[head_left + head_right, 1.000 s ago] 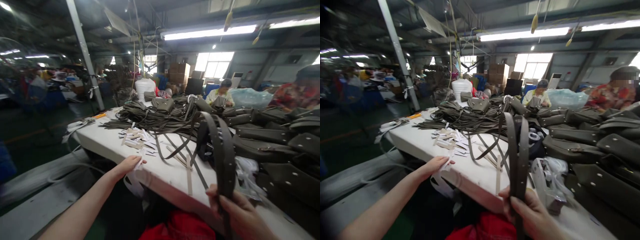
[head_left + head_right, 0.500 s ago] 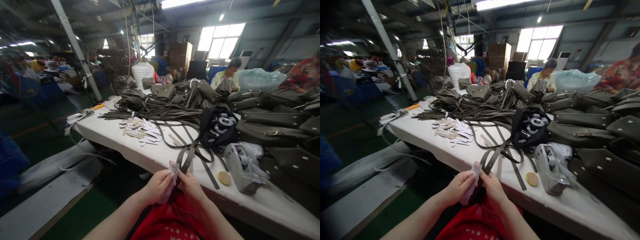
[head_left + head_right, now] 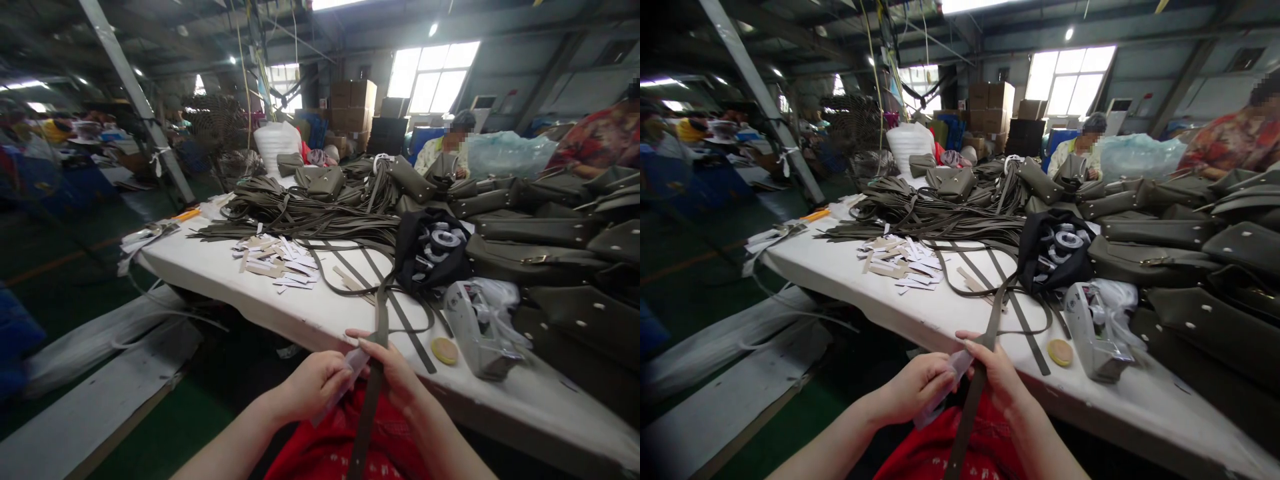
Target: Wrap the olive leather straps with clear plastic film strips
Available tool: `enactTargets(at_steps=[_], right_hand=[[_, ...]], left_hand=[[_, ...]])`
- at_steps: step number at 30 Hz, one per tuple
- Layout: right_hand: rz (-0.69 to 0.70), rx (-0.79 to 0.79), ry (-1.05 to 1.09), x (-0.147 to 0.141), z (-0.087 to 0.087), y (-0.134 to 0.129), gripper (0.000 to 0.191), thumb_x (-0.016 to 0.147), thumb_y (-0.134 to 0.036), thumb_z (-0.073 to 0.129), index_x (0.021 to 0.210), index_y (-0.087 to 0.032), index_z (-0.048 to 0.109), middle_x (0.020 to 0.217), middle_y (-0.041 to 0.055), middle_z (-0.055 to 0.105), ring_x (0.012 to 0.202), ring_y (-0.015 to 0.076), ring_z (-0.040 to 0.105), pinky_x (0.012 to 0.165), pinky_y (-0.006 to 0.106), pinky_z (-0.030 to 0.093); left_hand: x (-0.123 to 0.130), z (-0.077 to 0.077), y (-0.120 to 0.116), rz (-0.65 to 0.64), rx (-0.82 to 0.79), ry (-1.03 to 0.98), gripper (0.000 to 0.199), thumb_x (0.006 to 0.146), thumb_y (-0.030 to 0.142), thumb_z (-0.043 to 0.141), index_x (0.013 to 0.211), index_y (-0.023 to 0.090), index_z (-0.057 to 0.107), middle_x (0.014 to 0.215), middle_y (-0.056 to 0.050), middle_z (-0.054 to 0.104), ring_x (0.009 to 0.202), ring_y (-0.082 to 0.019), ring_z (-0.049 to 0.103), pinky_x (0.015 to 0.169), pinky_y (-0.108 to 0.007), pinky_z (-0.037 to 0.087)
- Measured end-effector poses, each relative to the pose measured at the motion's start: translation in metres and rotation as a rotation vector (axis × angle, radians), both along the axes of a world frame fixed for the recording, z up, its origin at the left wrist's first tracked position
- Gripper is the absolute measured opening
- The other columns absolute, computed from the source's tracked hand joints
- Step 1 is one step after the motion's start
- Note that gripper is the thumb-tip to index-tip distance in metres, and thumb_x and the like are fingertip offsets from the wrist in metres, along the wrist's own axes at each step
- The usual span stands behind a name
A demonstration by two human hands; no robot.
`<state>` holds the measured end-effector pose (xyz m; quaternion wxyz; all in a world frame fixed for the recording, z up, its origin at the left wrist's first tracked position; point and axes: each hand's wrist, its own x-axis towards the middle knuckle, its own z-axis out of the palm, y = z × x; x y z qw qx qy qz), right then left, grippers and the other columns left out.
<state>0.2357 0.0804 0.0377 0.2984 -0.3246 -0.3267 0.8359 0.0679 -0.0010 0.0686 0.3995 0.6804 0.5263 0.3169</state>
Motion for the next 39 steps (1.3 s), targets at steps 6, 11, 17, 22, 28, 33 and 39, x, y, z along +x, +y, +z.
enactTargets(at_steps=[6, 11, 17, 22, 28, 33, 39], right_hand=[[-0.189, 0.303, -0.194, 0.029, 0.011, 0.016, 0.045, 0.077, -0.05, 0.075, 0.104, -0.015, 0.07, 0.06, -0.0013, 0.059, 0.054, 0.0111, 0.055, 0.048, 0.019, 0.04], [-0.369, 0.48, -0.152, 0.061, 0.021, 0.028, 0.035, 0.082, -0.045, 0.072, 0.105, -0.019, 0.07, 0.069, 0.0011, 0.065, 0.057, 0.012, 0.056, 0.053, 0.023, 0.047], [-0.274, 0.56, -0.159, 0.058, 0.026, 0.018, 0.03, 0.085, -0.044, 0.069, 0.102, -0.019, 0.07, 0.067, 0.002, 0.065, 0.056, 0.0129, 0.058, 0.052, 0.024, 0.05], [-0.202, 0.637, -0.257, 0.051, 0.031, 0.015, 0.031, 0.085, -0.047, 0.067, 0.1, -0.02, 0.072, 0.066, 0.0019, 0.065, 0.055, 0.0122, 0.058, 0.052, 0.023, 0.051], [-0.1, 0.631, -0.318, 0.055, 0.029, 0.017, 0.036, 0.084, -0.05, 0.067, 0.102, -0.019, 0.071, 0.066, 0.0018, 0.064, 0.056, 0.0124, 0.057, 0.049, 0.021, 0.049], [0.025, 0.628, -0.396, 0.058, 0.025, 0.016, 0.037, 0.086, -0.05, 0.065, 0.103, -0.017, 0.07, 0.07, 0.0016, 0.064, 0.059, 0.0117, 0.056, 0.053, 0.021, 0.046], [0.078, 0.632, -0.432, 0.06, 0.025, 0.017, 0.04, 0.087, -0.05, 0.063, 0.105, -0.015, 0.07, 0.068, 0.0008, 0.062, 0.06, 0.012, 0.053, 0.056, 0.023, 0.045]], left_hand=[[-0.011, -0.003, -0.003, 0.185, 0.065, -0.124, 0.03, 0.092, 0.038, 0.054, 0.086, 0.023, 0.079, 0.11, -0.009, 0.068, 0.101, -0.024, 0.062, 0.092, -0.028, 0.045], [-0.028, -0.017, 0.001, 0.283, -0.13, -0.333, 0.03, 0.084, 0.043, 0.066, 0.081, 0.016, 0.079, 0.095, -0.011, 0.071, 0.087, -0.023, 0.063, 0.08, -0.029, 0.048], [-0.024, -0.023, 0.003, 0.185, -0.235, -0.42, 0.034, 0.083, 0.045, 0.067, 0.081, 0.012, 0.076, 0.081, -0.008, 0.072, 0.078, -0.019, 0.062, 0.074, -0.025, 0.046], [-0.02, -0.02, 0.005, 0.1, -0.185, -0.318, 0.037, 0.084, 0.046, 0.065, 0.077, 0.012, 0.075, 0.074, -0.006, 0.069, 0.069, -0.016, 0.06, 0.067, -0.024, 0.045], [-0.021, -0.016, 0.006, -0.004, -0.071, -0.223, 0.034, 0.09, 0.041, 0.061, 0.078, 0.012, 0.074, 0.076, -0.006, 0.068, 0.072, -0.016, 0.062, 0.071, -0.025, 0.047], [-0.018, -0.014, 0.009, -0.036, -0.021, -0.16, 0.033, 0.092, 0.041, 0.057, 0.083, 0.013, 0.073, 0.081, -0.006, 0.068, 0.076, -0.016, 0.062, 0.072, -0.025, 0.048], [-0.011, -0.015, 0.01, -0.086, 0.018, -0.135, 0.044, 0.096, 0.045, 0.048, 0.079, 0.012, 0.071, 0.077, -0.007, 0.066, 0.07, -0.015, 0.06, 0.068, -0.024, 0.046]])
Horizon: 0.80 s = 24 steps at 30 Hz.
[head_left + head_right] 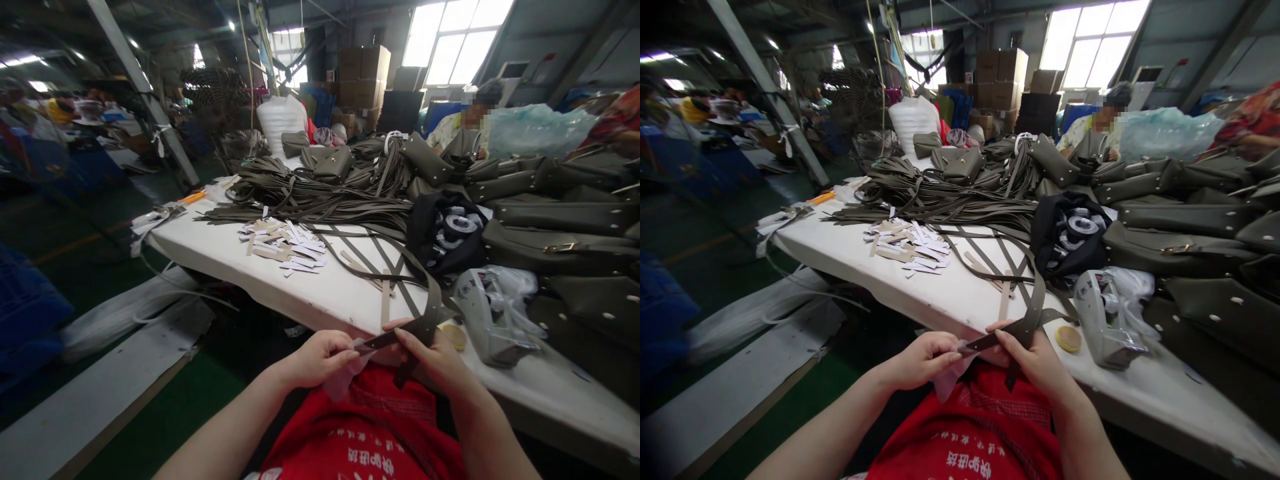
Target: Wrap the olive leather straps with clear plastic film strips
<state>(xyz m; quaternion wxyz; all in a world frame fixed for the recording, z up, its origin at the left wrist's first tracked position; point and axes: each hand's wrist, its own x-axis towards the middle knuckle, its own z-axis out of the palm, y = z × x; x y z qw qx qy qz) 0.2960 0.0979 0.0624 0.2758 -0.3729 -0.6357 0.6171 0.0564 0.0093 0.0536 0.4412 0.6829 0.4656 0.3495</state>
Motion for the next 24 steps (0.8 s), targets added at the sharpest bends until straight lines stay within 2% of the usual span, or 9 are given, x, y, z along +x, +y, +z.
enactTargets(at_steps=[4, 7, 9, 11, 13, 15, 19, 22, 24], right_hand=[[0.149, -0.029, -0.048, -0.012, 0.0, -0.003, 0.042, 0.088, -0.051, 0.061, 0.105, -0.015, 0.072, 0.067, 0.0015, 0.063, 0.059, 0.0128, 0.052, 0.056, 0.024, 0.044], [0.24, -0.031, -0.049, -0.028, -0.005, -0.008, 0.044, 0.087, -0.053, 0.06, 0.104, -0.014, 0.074, 0.068, 0.002, 0.063, 0.062, 0.0139, 0.053, 0.059, 0.026, 0.044], [0.2, -0.073, -0.018, -0.034, -0.01, -0.008, 0.049, 0.084, -0.057, 0.061, 0.105, -0.014, 0.073, 0.065, 0.0007, 0.059, 0.059, 0.0132, 0.051, 0.056, 0.025, 0.042], [0.051, -0.137, 0.034, -0.036, -0.015, -0.004, 0.053, 0.081, -0.059, 0.063, 0.107, -0.014, 0.072, 0.062, -0.0016, 0.054, 0.054, 0.0107, 0.045, 0.05, 0.023, 0.036], [-0.122, -0.188, 0.105, -0.036, -0.018, 0.002, 0.053, 0.079, -0.059, 0.066, 0.106, -0.014, 0.072, 0.06, -0.0034, 0.049, 0.05, 0.0081, 0.038, 0.046, 0.021, 0.029], [-0.231, -0.193, 0.157, -0.037, -0.019, 0.005, 0.05, 0.078, -0.058, 0.068, 0.101, -0.013, 0.074, 0.057, -0.0045, 0.046, 0.049, 0.0073, 0.034, 0.045, 0.021, 0.026], [-0.182, -0.137, 0.124, -0.052, -0.022, -0.008, 0.05, 0.072, -0.061, 0.071, 0.084, -0.013, 0.075, 0.059, -0.0002, 0.054, 0.057, 0.0119, 0.045, 0.053, 0.024, 0.036], [-0.088, -0.085, 0.065, -0.062, -0.027, -0.021, 0.052, 0.073, -0.063, 0.068, 0.063, -0.013, 0.067, 0.053, -0.001, 0.049, 0.053, 0.0113, 0.042, 0.053, 0.026, 0.034], [-0.068, -0.09, 0.069, -0.062, -0.031, -0.023, 0.051, 0.073, -0.063, 0.069, 0.065, -0.013, 0.067, 0.051, -0.0029, 0.046, 0.052, 0.0104, 0.039, 0.052, 0.025, 0.033]], left_hand=[[0.006, -0.003, 0.002, -0.02, 0.045, 0.001, 0.05, 0.1, 0.045, 0.039, 0.079, 0.013, 0.071, 0.083, -0.007, 0.068, 0.076, -0.016, 0.062, 0.075, -0.025, 0.047], [0.013, -0.005, 0.003, 0.037, 0.086, 0.011, 0.049, 0.1, 0.044, 0.036, 0.084, 0.015, 0.073, 0.084, -0.006, 0.068, 0.08, -0.017, 0.061, 0.08, -0.026, 0.047], [0.016, -0.007, 0.003, 0.126, 0.097, 0.012, 0.049, 0.101, 0.044, 0.035, 0.083, 0.016, 0.072, 0.081, -0.005, 0.066, 0.078, -0.017, 0.06, 0.08, -0.027, 0.046], [0.016, -0.009, 0.003, 0.205, 0.08, 0.022, 0.05, 0.1, 0.045, 0.036, 0.076, 0.016, 0.069, 0.073, -0.004, 0.062, 0.069, -0.015, 0.056, 0.071, -0.025, 0.045], [0.016, -0.011, 0.003, 0.23, 0.055, 0.032, 0.051, 0.099, 0.047, 0.038, 0.071, 0.015, 0.066, 0.068, -0.002, 0.058, 0.063, -0.014, 0.052, 0.064, -0.024, 0.042], [0.017, -0.013, 0.004, 0.208, 0.052, 0.02, 0.048, 0.1, 0.045, 0.038, 0.076, 0.015, 0.067, 0.073, -0.003, 0.06, 0.067, -0.014, 0.055, 0.067, -0.025, 0.043], [0.022, -0.016, 0.008, 0.216, 0.091, -0.068, 0.043, 0.1, 0.04, 0.039, 0.084, 0.015, 0.07, 0.086, -0.006, 0.066, 0.081, -0.017, 0.06, 0.079, -0.026, 0.046], [0.022, -0.018, 0.009, 0.262, 0.115, -0.092, 0.047, 0.101, 0.039, 0.036, 0.079, 0.016, 0.071, 0.087, -0.007, 0.067, 0.083, -0.017, 0.06, 0.081, -0.027, 0.046], [0.019, -0.019, 0.008, 0.292, 0.111, -0.08, 0.048, 0.101, 0.041, 0.037, 0.077, 0.016, 0.069, 0.083, -0.006, 0.066, 0.08, -0.017, 0.06, 0.078, -0.026, 0.046]])
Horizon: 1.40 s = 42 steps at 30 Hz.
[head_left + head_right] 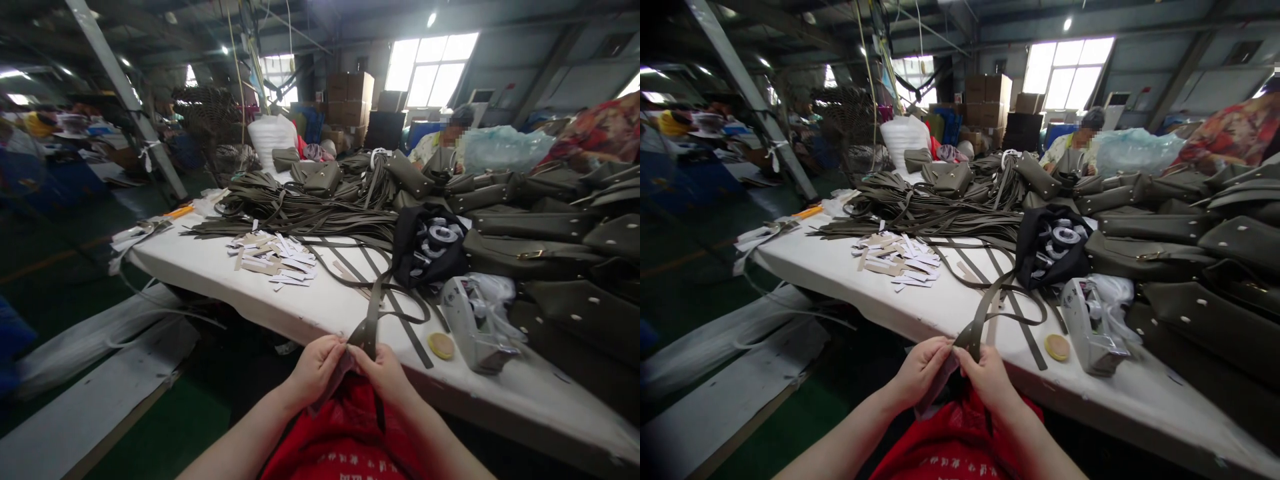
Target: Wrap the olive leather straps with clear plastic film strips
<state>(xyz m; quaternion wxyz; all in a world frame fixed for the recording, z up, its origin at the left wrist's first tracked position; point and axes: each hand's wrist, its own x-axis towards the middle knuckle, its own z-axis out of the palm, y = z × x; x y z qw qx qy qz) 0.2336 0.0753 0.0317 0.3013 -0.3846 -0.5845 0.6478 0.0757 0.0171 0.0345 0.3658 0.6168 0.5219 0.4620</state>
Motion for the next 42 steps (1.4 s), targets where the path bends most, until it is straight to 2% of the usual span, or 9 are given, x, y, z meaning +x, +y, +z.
enactTargets(at_steps=[5, 11, 18, 23, 28, 31, 35, 39, 42], right_hand=[[-0.197, -0.138, 0.138, 0.001, -0.004, 0.009, 0.056, 0.076, -0.062, 0.068, 0.102, -0.013, 0.071, 0.053, -0.007, 0.039, 0.049, 0.0086, 0.031, 0.046, 0.022, 0.026], [-0.01, -0.069, 0.084, -0.014, 0.003, 0.002, 0.047, 0.069, -0.06, 0.074, 0.068, -0.014, 0.067, 0.052, -0.0032, 0.047, 0.051, 0.0103, 0.039, 0.051, 0.025, 0.033], [-0.637, -0.034, 0.419, 0.002, 0.019, 0.033, 0.04, 0.082, -0.054, 0.062, 0.088, -0.016, 0.068, 0.054, -0.0053, 0.044, 0.045, 0.0082, 0.033, 0.044, 0.023, 0.025], [-0.51, -0.198, 0.418, -0.012, -0.001, 0.013, 0.033, 0.081, -0.048, 0.064, 0.088, -0.016, 0.066, 0.058, -0.0047, 0.047, 0.043, 0.007, 0.03, 0.043, 0.023, 0.025], [-0.334, -0.03, 0.168, -0.011, -0.002, -0.012, 0.04, 0.078, -0.057, 0.068, 0.07, -0.017, 0.064, 0.059, 0.0006, 0.055, 0.05, 0.0109, 0.043, 0.047, 0.025, 0.034], [-0.047, -0.011, 0.008, -0.021, -0.002, -0.012, 0.047, 0.076, -0.063, 0.067, 0.073, -0.017, 0.068, 0.053, 0.0001, 0.053, 0.05, 0.0134, 0.046, 0.049, 0.027, 0.039], [0.01, -0.045, -0.011, -0.036, -0.003, -0.005, 0.054, 0.072, -0.071, 0.065, 0.072, -0.017, 0.066, 0.053, -0.0002, 0.054, 0.05, 0.0143, 0.048, 0.05, 0.028, 0.042], [0.042, 0.102, -0.114, -0.016, 0.014, 0.008, 0.048, 0.074, -0.065, 0.065, 0.069, -0.018, 0.062, 0.059, 0.0007, 0.058, 0.058, 0.016, 0.053, 0.056, 0.028, 0.044], [0.206, 0.313, -0.268, 0.01, 0.037, 0.02, 0.039, 0.084, -0.055, 0.059, 0.073, -0.018, 0.065, 0.066, 0.002, 0.063, 0.065, 0.0175, 0.056, 0.063, 0.028, 0.045]], left_hand=[[-0.002, 0.001, -0.005, 0.022, -0.065, 0.051, 0.047, 0.099, 0.044, 0.04, 0.072, 0.017, 0.066, 0.073, -0.004, 0.063, 0.07, -0.016, 0.057, 0.07, -0.026, 0.044], [-0.004, 0.002, -0.003, 0.174, -0.062, -0.18, 0.047, 0.095, 0.051, 0.048, 0.07, 0.016, 0.066, 0.074, -0.004, 0.062, 0.07, -0.016, 0.056, 0.07, -0.026, 0.045], [-0.053, 0.014, 0.002, 0.226, -0.286, -1.04, 0.048, 0.077, 0.05, 0.074, 0.064, 0.014, 0.045, 0.073, 0.0, 0.059, 0.042, 0.0, 0.03, 0.036, -0.013, 0.019], [-0.054, 0.005, 0.003, 0.243, -0.312, -1.107, 0.043, 0.082, 0.048, 0.07, 0.069, 0.014, 0.048, 0.074, -0.001, 0.06, 0.04, 0.0, 0.033, 0.034, -0.013, 0.02], [-0.045, 0.006, 0.005, 0.447, -0.246, -0.976, 0.048, 0.075, 0.054, 0.074, 0.066, 0.012, 0.052, 0.068, -0.001, 0.06, 0.039, 0.0, 0.034, 0.034, -0.016, 0.02], [-0.03, 0.01, 0.003, 0.403, -0.334, -0.937, 0.051, 0.073, 0.06, 0.073, 0.066, 0.012, 0.056, 0.059, 0.002, 0.055, 0.037, -0.002, 0.033, 0.035, -0.018, 0.019], [-0.014, 0.01, 0.002, 0.283, -0.351, -0.918, 0.05, 0.073, 0.061, 0.072, 0.065, 0.014, 0.056, 0.054, 0.003, 0.055, 0.045, -0.007, 0.046, 0.044, -0.02, 0.034], [-0.039, 0.007, 0.007, 0.263, -0.313, -0.697, 0.053, 0.076, 0.065, 0.066, 0.07, 0.013, 0.06, 0.061, -0.002, 0.063, 0.053, -0.011, 0.056, 0.051, -0.022, 0.041], [-0.073, 0.009, 0.015, 0.225, -0.399, -0.542, 0.05, 0.081, 0.065, 0.06, 0.072, 0.016, 0.058, 0.047, 0.003, 0.053, 0.036, -0.008, 0.043, 0.038, -0.019, 0.028]])
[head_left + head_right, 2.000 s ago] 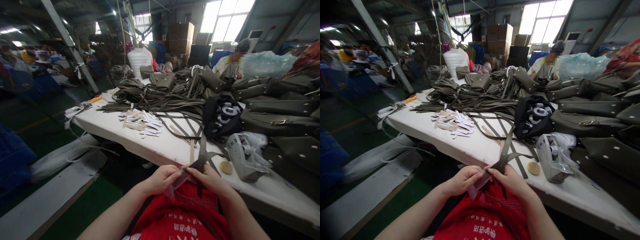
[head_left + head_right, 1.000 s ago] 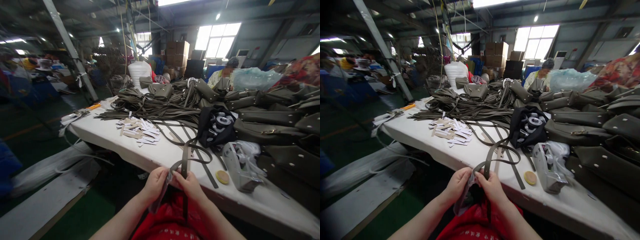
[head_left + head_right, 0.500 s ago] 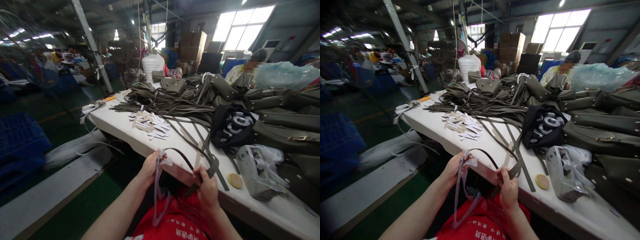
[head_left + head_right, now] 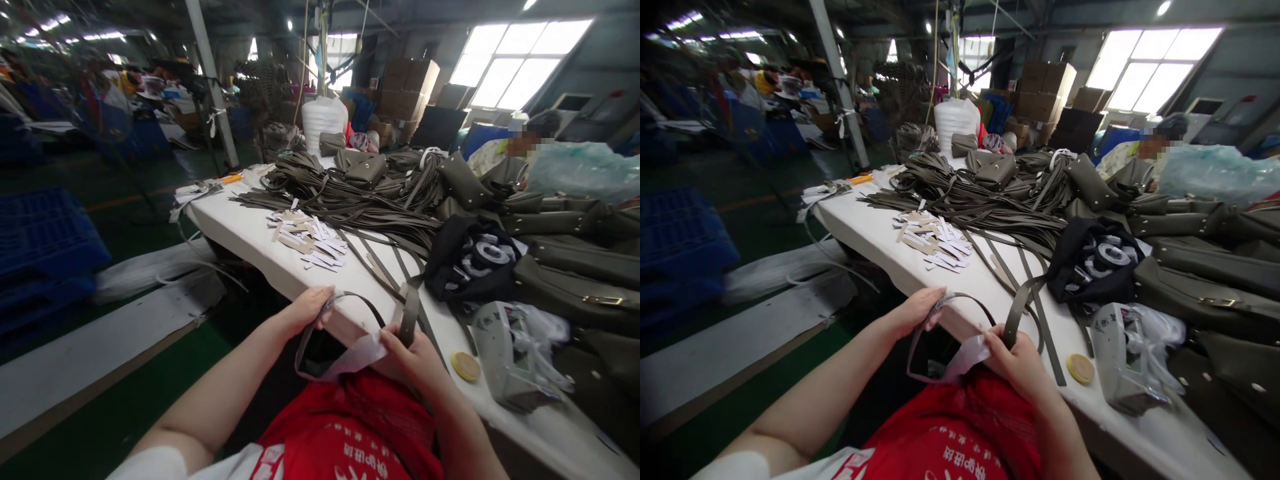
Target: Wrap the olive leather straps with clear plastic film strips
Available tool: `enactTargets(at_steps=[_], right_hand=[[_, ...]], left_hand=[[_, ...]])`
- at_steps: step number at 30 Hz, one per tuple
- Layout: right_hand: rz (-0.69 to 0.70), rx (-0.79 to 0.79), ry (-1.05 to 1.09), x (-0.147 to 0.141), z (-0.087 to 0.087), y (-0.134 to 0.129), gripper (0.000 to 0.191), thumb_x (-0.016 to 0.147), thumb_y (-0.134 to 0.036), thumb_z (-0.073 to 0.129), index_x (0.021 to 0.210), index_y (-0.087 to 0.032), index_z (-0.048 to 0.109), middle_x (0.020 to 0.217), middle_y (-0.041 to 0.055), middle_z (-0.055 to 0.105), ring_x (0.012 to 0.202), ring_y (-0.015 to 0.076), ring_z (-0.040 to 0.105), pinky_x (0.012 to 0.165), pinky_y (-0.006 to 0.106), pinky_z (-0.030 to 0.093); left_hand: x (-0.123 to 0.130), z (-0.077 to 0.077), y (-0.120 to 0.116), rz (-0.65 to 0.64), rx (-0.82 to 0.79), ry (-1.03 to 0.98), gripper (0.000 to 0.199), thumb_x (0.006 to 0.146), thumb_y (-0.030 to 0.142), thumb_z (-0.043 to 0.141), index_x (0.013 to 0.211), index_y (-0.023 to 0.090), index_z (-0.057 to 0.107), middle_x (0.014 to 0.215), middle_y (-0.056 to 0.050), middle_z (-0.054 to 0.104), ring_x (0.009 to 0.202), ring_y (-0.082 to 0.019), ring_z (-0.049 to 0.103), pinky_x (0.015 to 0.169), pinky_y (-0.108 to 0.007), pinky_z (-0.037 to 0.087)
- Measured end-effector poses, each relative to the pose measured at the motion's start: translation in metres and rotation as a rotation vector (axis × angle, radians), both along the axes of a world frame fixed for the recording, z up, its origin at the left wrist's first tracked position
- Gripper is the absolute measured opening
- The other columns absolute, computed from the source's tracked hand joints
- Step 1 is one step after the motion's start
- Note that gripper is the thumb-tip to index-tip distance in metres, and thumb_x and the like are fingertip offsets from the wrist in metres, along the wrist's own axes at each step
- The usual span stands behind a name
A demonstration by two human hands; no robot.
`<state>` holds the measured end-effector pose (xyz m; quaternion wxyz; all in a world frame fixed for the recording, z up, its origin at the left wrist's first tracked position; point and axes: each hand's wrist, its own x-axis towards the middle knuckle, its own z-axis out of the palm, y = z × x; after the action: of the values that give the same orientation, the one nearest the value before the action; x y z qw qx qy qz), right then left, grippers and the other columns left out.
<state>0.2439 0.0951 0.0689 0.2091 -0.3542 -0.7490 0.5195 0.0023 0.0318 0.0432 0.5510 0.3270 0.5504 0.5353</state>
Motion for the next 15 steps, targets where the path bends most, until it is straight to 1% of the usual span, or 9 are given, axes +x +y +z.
enactTargets(at_steps=[2, 4, 7, 8, 10, 11, 12, 14, 15], right_hand=[[0.093, 0.096, -0.098, 0.012, 0.012, 0.006, 0.035, 0.088, -0.049, 0.057, 0.074, -0.019, 0.066, 0.069, 0.0023, 0.065, 0.067, 0.0183, 0.057, 0.065, 0.028, 0.044], [0.148, 0.154, -0.173, 0.02, 0.02, 0.008, 0.032, 0.088, -0.047, 0.057, 0.074, -0.02, 0.066, 0.069, 0.0023, 0.066, 0.068, 0.0194, 0.058, 0.065, 0.029, 0.044], [0.124, 0.197, -0.187, 0.025, 0.024, 0.011, 0.03, 0.088, -0.047, 0.057, 0.077, -0.021, 0.067, 0.07, 0.0028, 0.067, 0.068, 0.0208, 0.061, 0.066, 0.03, 0.045], [0.09, 0.206, -0.175, 0.027, 0.024, 0.012, 0.031, 0.088, -0.048, 0.057, 0.078, -0.021, 0.067, 0.071, 0.0033, 0.068, 0.068, 0.0212, 0.061, 0.066, 0.03, 0.046], [0.016, 0.227, -0.154, 0.03, 0.024, 0.014, 0.033, 0.088, -0.05, 0.056, 0.079, -0.02, 0.067, 0.071, 0.0043, 0.068, 0.067, 0.0215, 0.062, 0.065, 0.031, 0.046], [-0.004, 0.235, -0.149, 0.031, 0.025, 0.014, 0.033, 0.088, -0.05, 0.056, 0.079, -0.02, 0.067, 0.071, 0.0045, 0.068, 0.067, 0.0215, 0.062, 0.065, 0.031, 0.046], [-0.004, 0.237, -0.146, 0.032, 0.026, 0.013, 0.033, 0.088, -0.05, 0.057, 0.078, -0.02, 0.067, 0.071, 0.0045, 0.068, 0.067, 0.0214, 0.062, 0.065, 0.03, 0.046], [0.061, 0.206, -0.152, 0.032, 0.029, 0.01, 0.029, 0.088, -0.046, 0.059, 0.078, -0.02, 0.068, 0.071, 0.0038, 0.068, 0.067, 0.0206, 0.062, 0.065, 0.029, 0.046], [0.125, 0.174, -0.157, 0.031, 0.031, 0.007, 0.027, 0.087, -0.044, 0.06, 0.078, -0.02, 0.068, 0.07, 0.003, 0.068, 0.067, 0.0197, 0.061, 0.064, 0.028, 0.046]], left_hand=[[-0.019, 0.006, 0.006, -0.093, -0.027, 0.005, 0.045, 0.083, 0.06, 0.06, 0.07, 0.017, 0.056, 0.04, 0.008, 0.039, 0.03, -0.005, 0.028, 0.034, -0.017, 0.015], [-0.032, 0.015, 0.012, -0.194, -0.03, -0.081, 0.039, 0.084, 0.053, 0.063, 0.07, 0.017, 0.057, 0.041, 0.009, 0.033, 0.031, -0.004, 0.02, 0.034, -0.017, 0.01], [-0.042, 0.031, 0.016, -0.282, -0.007, -0.225, 0.024, 0.08, 0.038, 0.066, 0.083, 0.015, 0.063, 0.047, 0.007, 0.037, 0.035, -0.004, 0.021, 0.036, -0.016, 0.012], [-0.045, 0.036, 0.016, -0.291, 0.016, -0.242, 0.024, 0.078, 0.033, 0.067, 0.092, 0.014, 0.065, 0.05, 0.006, 0.042, 0.036, -0.005, 0.024, 0.036, -0.016, 0.014], [-0.049, 0.042, 0.016, -0.299, 0.087, -0.205, 0.037, 0.075, 0.028, 0.069, 0.11, 0.015, 0.064, 0.058, 0.002, 0.053, 0.04, -0.006, 0.033, 0.039, -0.017, 0.022], [-0.05, 0.044, 0.016, -0.299, 0.132, -0.14, 0.039, 0.076, 0.027, 0.068, 0.114, 0.016, 0.064, 0.064, -0.001, 0.058, 0.043, -0.007, 0.039, 0.042, -0.018, 0.028], [-0.05, 0.045, 0.017, -0.291, 0.179, -0.028, 0.034, 0.077, 0.026, 0.067, 0.111, 0.017, 0.065, 0.069, -0.003, 0.061, 0.047, -0.009, 0.045, 0.047, -0.02, 0.035], [-0.045, 0.045, 0.02, -0.246, 0.268, 0.32, 0.014, 0.079, 0.021, 0.062, 0.089, 0.017, 0.071, 0.079, -0.005, 0.064, 0.062, -0.014, 0.057, 0.064, -0.027, 0.046], [-0.04, 0.045, 0.021, -0.212, 0.307, 0.528, 0.012, 0.079, 0.017, 0.059, 0.078, 0.017, 0.071, 0.082, -0.006, 0.065, 0.072, -0.018, 0.06, 0.075, -0.032, 0.048]])
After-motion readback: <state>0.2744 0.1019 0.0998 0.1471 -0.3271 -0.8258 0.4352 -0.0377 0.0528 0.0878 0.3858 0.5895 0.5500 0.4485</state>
